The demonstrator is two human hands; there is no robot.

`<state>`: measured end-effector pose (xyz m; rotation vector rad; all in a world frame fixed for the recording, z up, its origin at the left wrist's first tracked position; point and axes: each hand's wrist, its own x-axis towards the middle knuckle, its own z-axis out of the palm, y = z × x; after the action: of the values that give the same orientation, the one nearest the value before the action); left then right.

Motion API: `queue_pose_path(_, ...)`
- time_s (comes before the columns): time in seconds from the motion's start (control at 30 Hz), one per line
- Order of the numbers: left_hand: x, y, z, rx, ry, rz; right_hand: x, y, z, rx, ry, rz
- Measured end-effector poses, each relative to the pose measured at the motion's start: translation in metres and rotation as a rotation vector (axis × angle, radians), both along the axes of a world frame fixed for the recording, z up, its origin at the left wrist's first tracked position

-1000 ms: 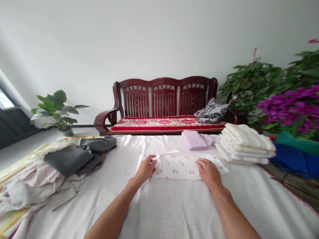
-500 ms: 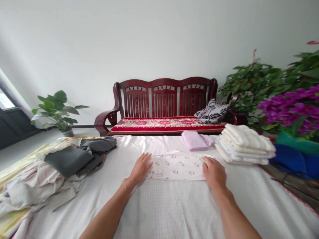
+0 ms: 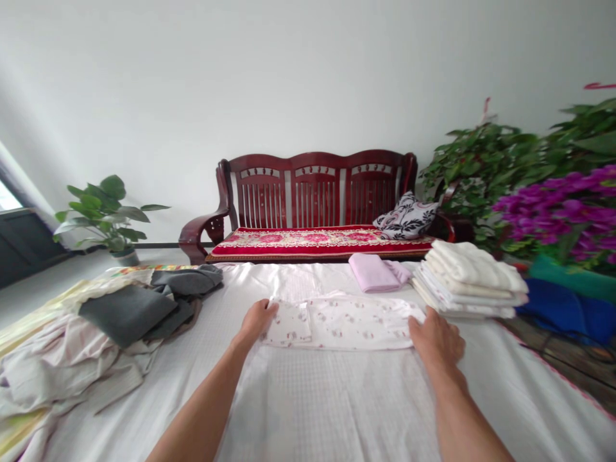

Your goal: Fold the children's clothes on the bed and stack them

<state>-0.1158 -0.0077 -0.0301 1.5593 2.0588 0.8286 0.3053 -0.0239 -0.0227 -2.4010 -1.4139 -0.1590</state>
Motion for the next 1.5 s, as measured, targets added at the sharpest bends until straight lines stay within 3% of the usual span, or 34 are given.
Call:
queue_pose_path(0.17,0.007,-0.008,-0.001,0.111,-0.029,0.018,0.002,0.004,0.001,0.066,0.176,-0.018)
queue_pose_path(0.3,0.001,-0.007,-0.002,0.174,-0.049,0.031,0.004,0.011,-0.003,0.264,0.308,0.040)
queue_pose_path(0.43,-0.023,-0.006,0.005,0.213,-0.063,0.047,-0.007,0.019,-0.008,0.570,0.439,0.166)
queue_pose_path(0.53,-0.053,-0.011,0.013,0.217,-0.047,0.091,-0.025,0.022,-0.012,0.688,0.560,0.291)
queue_pose_path(0.67,-0.087,-0.026,0.014,0.170,-0.003,0.160,-0.042,0.021,-0.022,0.572,0.607,0.475)
queue_pose_path(0.77,-0.090,-0.043,0.009,0.184,0.105,0.211,-0.042,0.020,-0.028,0.502,0.562,0.497)
queue_pose_path(0.83,-0.080,-0.054,0.007,0.224,0.239,0.175,-0.039,0.020,-0.029,0.495,0.530,0.478)
queue_pose_path(0.9,-0.063,-0.064,0.007,0.235,0.330,0.051,-0.038,0.020,-0.029,0.494,0.506,0.460)
queue_pose_path(1.0,-0.036,-0.075,0.011,0.175,0.352,-0.146,-0.038,0.019,-0.028,0.486,0.477,0.471)
queue_pose_path(1.07,-0.022,-0.079,0.014,0.146,0.390,-0.206,-0.039,0.018,-0.027,0.481,0.462,0.489)
queue_pose_path(1.5,-0.009,-0.085,0.020,0.217,0.444,-0.183,-0.039,0.018,-0.028,0.465,0.468,0.495)
